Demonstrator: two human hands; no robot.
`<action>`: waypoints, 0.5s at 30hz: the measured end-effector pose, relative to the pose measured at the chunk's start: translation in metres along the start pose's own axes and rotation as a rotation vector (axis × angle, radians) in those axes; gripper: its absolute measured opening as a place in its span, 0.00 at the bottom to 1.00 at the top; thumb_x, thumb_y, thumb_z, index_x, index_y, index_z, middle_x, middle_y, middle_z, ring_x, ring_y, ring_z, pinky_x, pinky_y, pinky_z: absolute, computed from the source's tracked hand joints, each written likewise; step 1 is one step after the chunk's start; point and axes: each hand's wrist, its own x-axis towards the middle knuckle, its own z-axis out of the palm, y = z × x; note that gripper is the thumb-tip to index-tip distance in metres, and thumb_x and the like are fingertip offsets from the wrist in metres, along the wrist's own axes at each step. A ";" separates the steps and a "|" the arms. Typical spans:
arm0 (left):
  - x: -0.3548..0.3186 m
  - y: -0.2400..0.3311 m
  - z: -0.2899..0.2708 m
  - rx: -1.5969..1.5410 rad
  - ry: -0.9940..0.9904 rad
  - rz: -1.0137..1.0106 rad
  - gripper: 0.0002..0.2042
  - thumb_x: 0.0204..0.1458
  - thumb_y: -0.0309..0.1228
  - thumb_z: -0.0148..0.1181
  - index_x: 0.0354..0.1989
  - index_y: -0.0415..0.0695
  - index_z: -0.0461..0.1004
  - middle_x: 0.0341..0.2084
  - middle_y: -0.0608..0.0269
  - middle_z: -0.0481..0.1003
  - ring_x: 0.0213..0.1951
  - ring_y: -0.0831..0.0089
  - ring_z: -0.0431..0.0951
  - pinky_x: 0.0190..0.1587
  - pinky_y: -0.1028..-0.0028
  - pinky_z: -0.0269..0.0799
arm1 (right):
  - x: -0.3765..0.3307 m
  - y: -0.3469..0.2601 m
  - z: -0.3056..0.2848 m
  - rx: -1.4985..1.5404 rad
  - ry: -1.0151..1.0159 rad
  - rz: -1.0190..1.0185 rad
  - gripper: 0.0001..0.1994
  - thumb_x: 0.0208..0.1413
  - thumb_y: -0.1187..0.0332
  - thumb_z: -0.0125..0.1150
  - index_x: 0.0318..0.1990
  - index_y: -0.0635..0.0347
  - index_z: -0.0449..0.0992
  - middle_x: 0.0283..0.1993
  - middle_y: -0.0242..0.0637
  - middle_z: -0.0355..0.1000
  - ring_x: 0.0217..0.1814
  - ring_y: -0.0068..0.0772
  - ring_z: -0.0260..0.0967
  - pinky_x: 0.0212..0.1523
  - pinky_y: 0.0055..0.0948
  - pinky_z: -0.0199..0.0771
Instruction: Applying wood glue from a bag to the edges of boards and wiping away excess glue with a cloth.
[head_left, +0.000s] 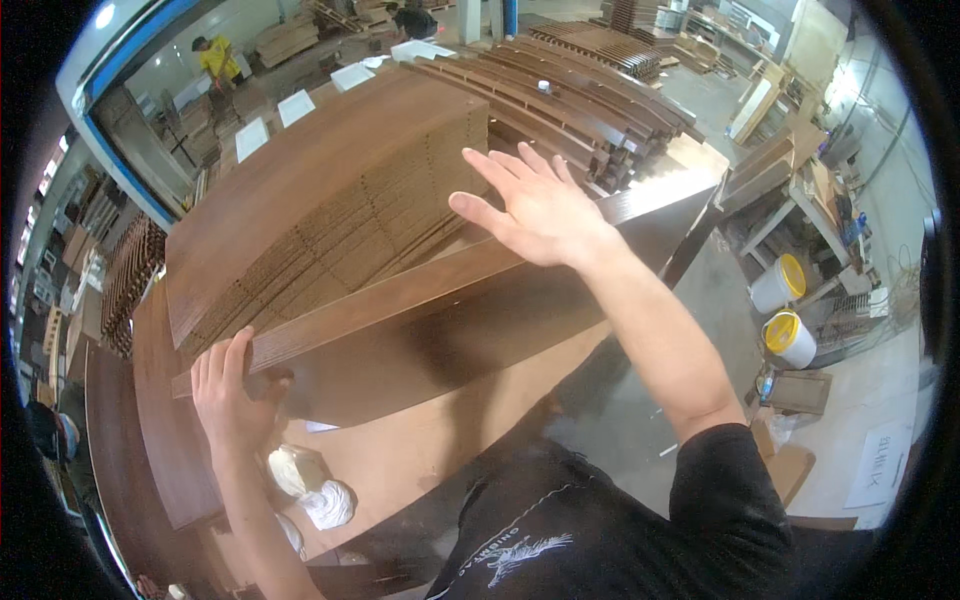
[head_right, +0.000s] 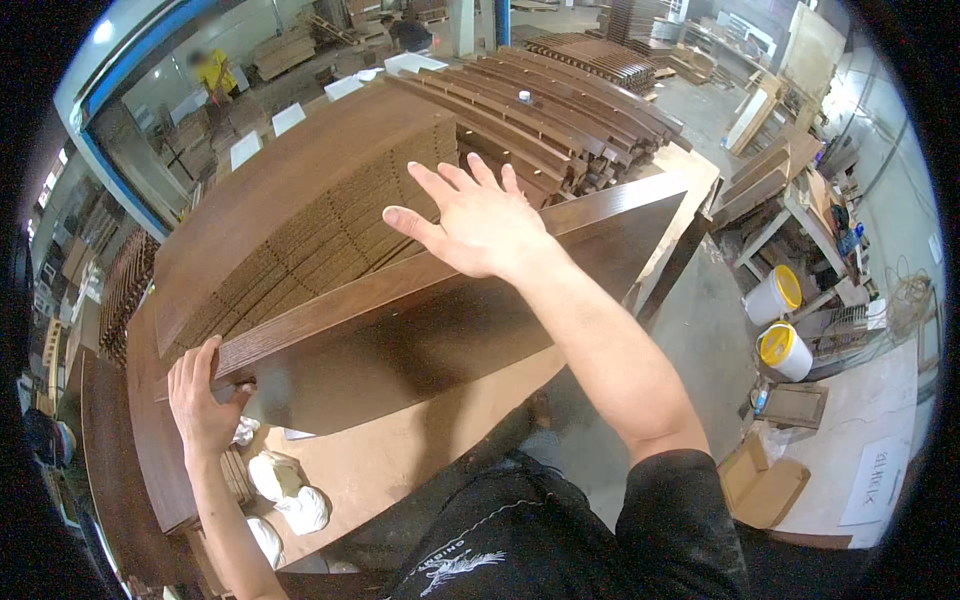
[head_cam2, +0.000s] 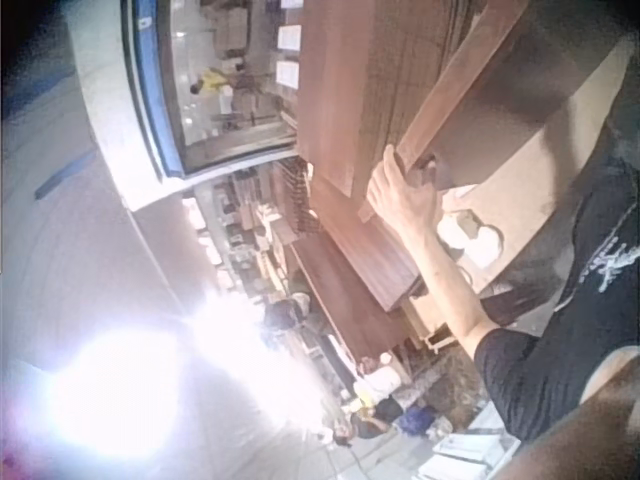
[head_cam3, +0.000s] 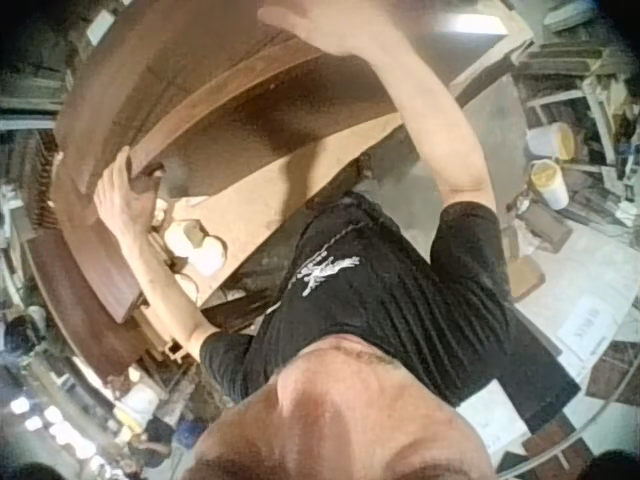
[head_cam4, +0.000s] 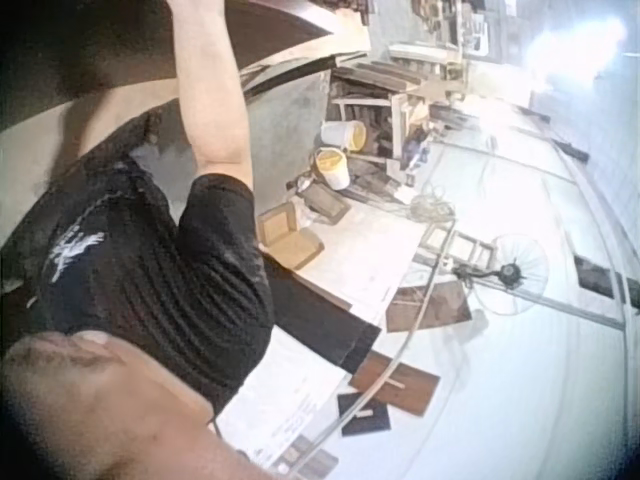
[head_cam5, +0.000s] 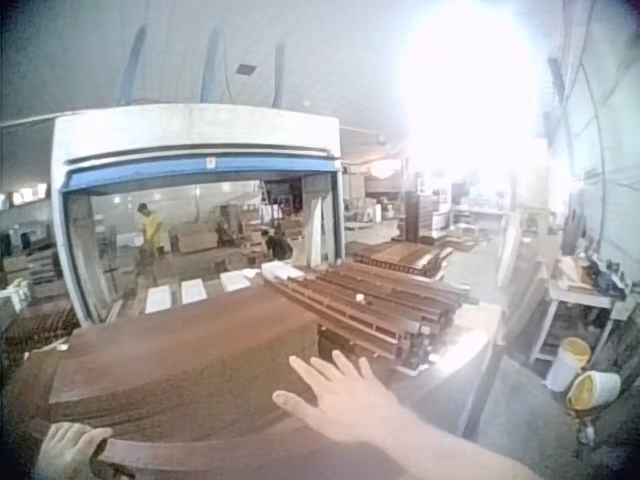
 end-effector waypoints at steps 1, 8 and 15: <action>0.002 0.006 -0.002 -0.001 0.011 0.011 0.38 0.26 0.28 0.76 0.55 0.46 0.69 0.41 0.59 0.73 0.47 0.55 0.70 0.53 0.61 0.64 | -0.003 0.002 -0.001 -0.006 0.015 0.000 0.45 0.57 0.27 0.25 0.72 0.49 0.47 0.74 0.44 0.48 0.77 0.52 0.37 0.74 0.55 0.33; 0.044 0.092 -0.005 -0.067 -0.171 0.129 0.33 0.31 0.35 0.76 0.50 0.42 0.69 0.36 0.57 0.73 0.43 0.57 0.72 0.48 0.61 0.64 | -0.014 -0.001 -0.007 0.048 0.148 -0.127 0.41 0.60 0.31 0.26 0.70 0.51 0.54 0.69 0.45 0.58 0.75 0.50 0.45 0.73 0.56 0.36; 0.078 0.161 0.012 -0.141 -0.269 0.222 0.28 0.35 0.44 0.75 0.40 0.41 0.69 0.29 0.53 0.73 0.35 0.51 0.75 0.39 0.59 0.70 | -0.025 0.069 -0.085 0.069 0.423 -0.167 0.40 0.60 0.31 0.31 0.68 0.52 0.60 0.69 0.47 0.58 0.74 0.51 0.46 0.73 0.58 0.35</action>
